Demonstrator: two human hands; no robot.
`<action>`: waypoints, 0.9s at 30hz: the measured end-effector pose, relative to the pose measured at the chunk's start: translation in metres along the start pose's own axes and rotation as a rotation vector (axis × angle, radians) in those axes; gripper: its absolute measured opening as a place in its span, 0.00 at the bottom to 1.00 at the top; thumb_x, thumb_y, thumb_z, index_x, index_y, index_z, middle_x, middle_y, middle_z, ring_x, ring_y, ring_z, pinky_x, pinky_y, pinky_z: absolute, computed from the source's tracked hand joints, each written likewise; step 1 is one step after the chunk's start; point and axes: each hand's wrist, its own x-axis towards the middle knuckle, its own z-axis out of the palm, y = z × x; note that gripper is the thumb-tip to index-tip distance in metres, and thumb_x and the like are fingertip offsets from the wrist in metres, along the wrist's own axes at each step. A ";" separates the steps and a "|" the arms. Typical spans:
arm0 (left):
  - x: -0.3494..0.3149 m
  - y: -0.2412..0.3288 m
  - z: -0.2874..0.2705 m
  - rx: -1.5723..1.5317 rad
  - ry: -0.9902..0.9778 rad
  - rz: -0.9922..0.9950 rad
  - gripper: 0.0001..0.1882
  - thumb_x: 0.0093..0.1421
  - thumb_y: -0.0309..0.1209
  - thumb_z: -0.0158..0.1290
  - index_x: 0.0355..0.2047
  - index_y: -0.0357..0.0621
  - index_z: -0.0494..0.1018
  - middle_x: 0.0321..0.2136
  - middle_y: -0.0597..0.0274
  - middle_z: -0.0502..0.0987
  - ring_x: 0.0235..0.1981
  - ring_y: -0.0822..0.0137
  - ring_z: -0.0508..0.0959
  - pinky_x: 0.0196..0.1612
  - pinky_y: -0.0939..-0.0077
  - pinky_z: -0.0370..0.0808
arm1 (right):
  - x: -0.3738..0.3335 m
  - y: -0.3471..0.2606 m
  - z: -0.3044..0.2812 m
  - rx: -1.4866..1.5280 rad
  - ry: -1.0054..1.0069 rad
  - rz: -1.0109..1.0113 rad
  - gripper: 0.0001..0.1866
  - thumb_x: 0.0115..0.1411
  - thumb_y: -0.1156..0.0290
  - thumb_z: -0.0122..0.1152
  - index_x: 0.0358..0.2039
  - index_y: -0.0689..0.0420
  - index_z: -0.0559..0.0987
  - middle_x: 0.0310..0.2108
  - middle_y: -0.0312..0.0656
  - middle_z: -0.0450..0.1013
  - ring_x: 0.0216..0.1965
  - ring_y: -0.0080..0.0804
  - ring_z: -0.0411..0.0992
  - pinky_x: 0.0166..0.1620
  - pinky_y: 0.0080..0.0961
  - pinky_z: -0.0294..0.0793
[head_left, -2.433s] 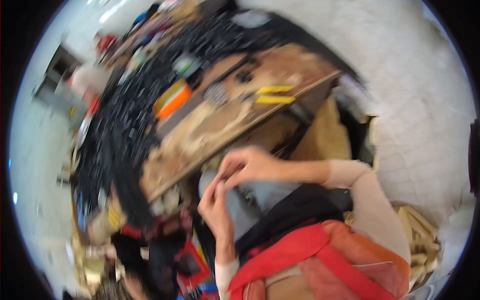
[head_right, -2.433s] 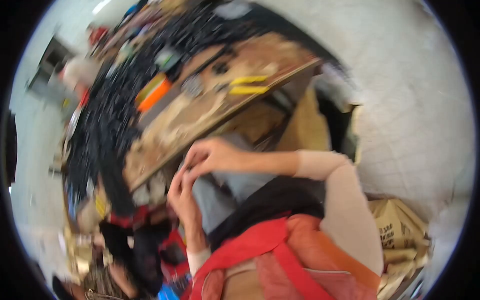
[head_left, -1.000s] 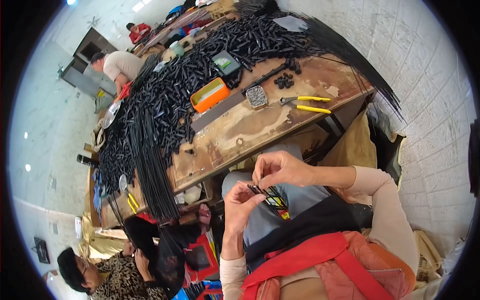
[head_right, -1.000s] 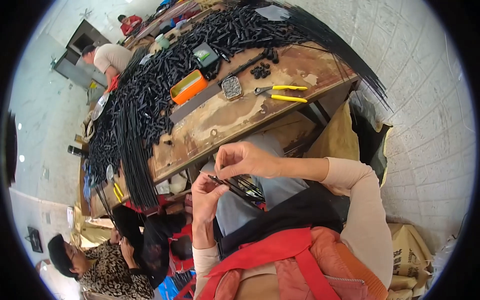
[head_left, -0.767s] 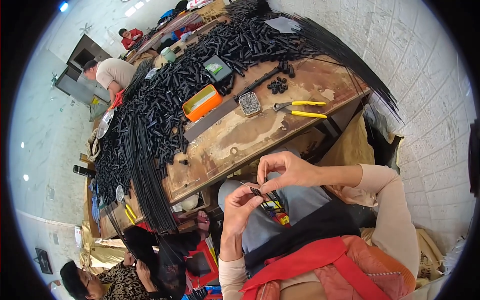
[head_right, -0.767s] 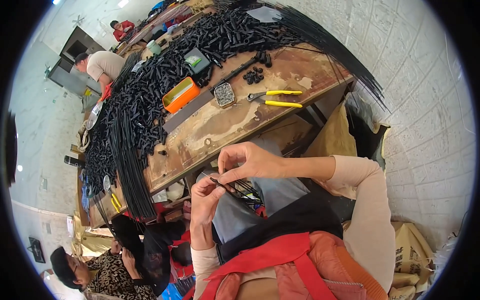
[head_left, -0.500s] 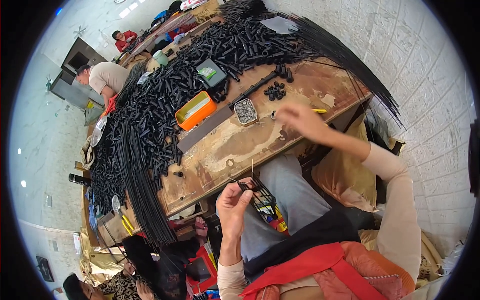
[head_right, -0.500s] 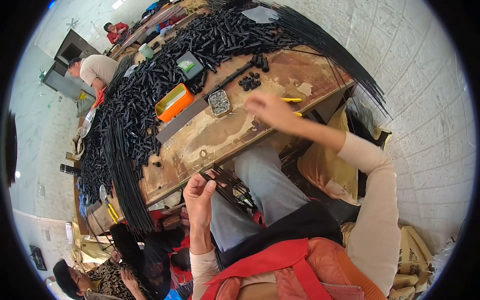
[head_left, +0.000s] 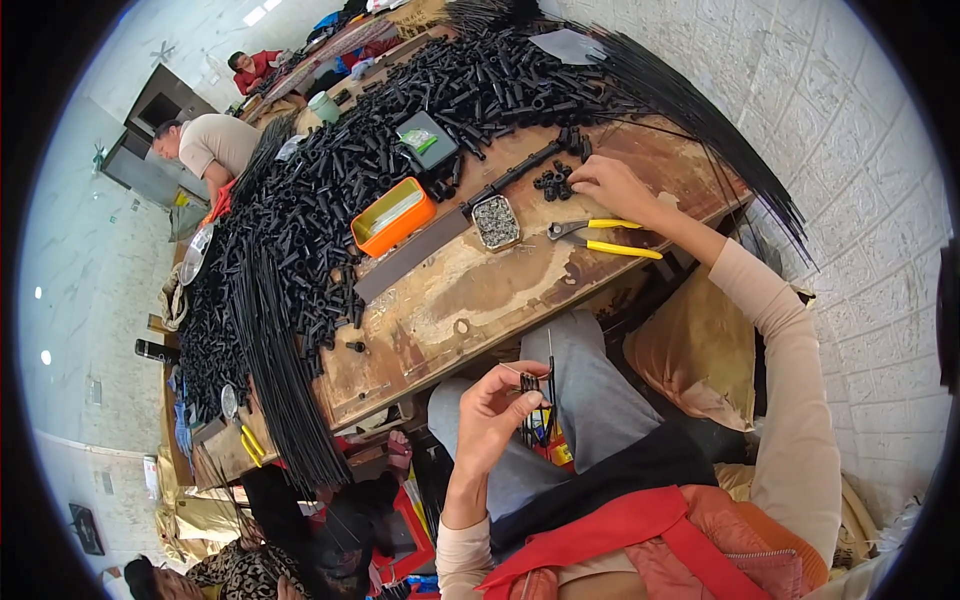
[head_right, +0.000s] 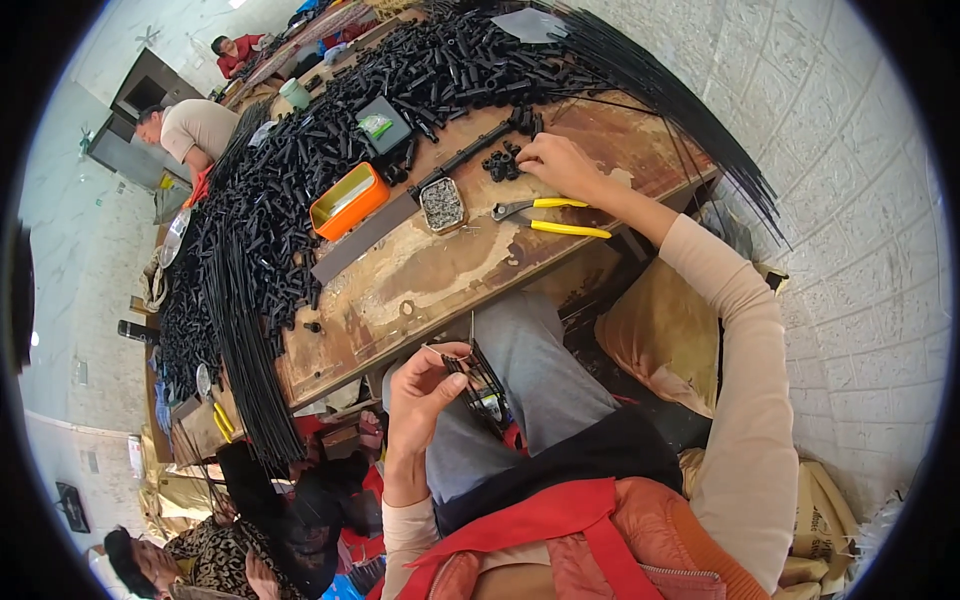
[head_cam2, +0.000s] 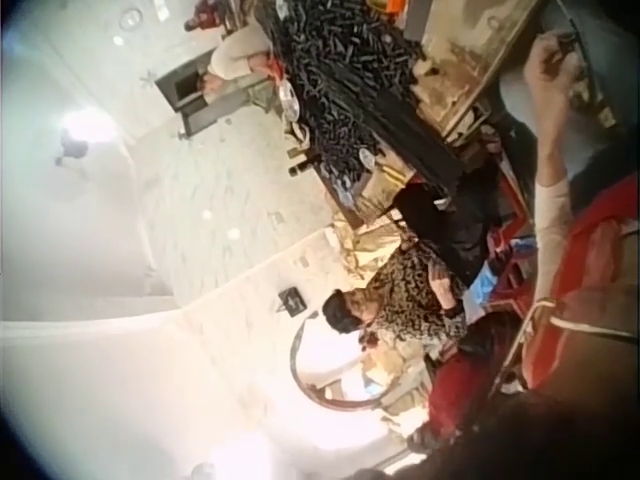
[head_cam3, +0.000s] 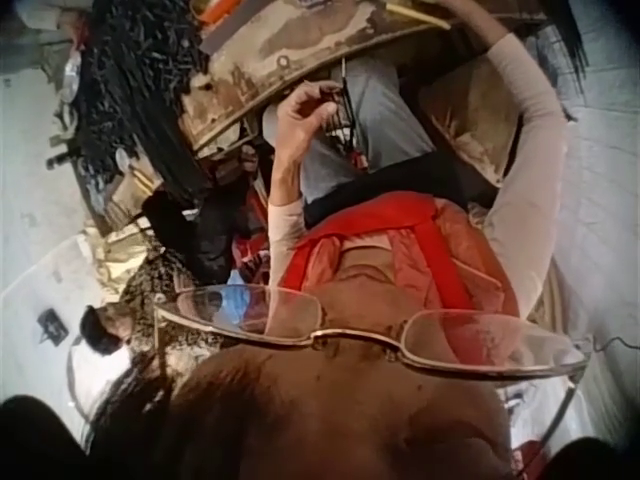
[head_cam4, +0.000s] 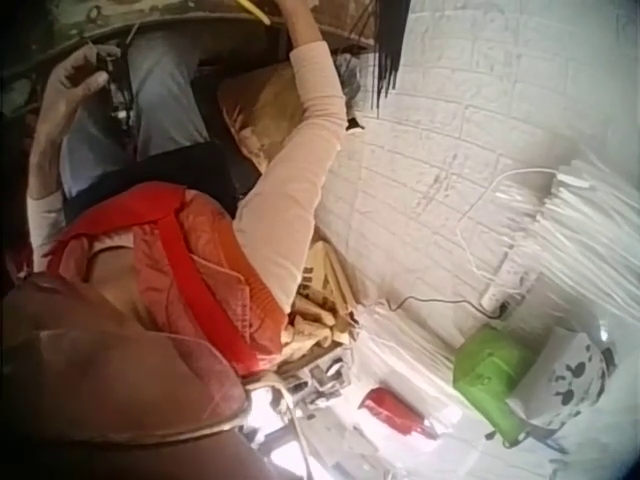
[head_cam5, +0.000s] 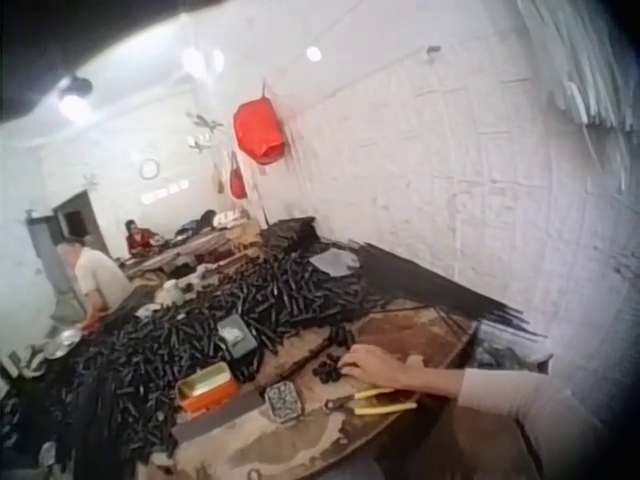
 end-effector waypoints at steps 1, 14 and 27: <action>-0.003 0.001 0.002 -0.023 0.016 -0.006 0.09 0.56 0.18 0.58 0.37 0.37 0.73 0.45 0.56 0.77 0.38 0.71 0.77 0.45 0.73 0.75 | -0.002 0.001 -0.001 -0.001 0.000 -0.002 0.10 0.57 0.71 0.60 0.38 0.62 0.79 0.32 0.47 0.74 0.37 0.41 0.74 0.40 0.32 0.72; -0.022 0.020 0.027 0.069 -0.031 0.086 0.22 0.58 0.18 0.55 0.54 0.36 0.71 0.47 0.59 0.76 0.45 0.74 0.74 0.43 0.78 0.76 | -0.079 -0.224 -0.076 0.778 -0.536 -0.014 0.13 0.58 0.76 0.62 0.44 0.66 0.79 0.38 0.40 0.79 0.38 0.21 0.76 0.44 0.18 0.74; -0.052 0.022 0.019 0.017 0.009 0.108 0.15 0.59 0.18 0.55 0.48 0.37 0.75 0.42 0.63 0.78 0.39 0.76 0.76 0.41 0.80 0.75 | -0.092 -0.247 -0.078 0.920 -0.589 0.005 0.07 0.59 0.76 0.62 0.38 0.63 0.80 0.36 0.36 0.78 0.36 0.17 0.74 0.41 0.16 0.73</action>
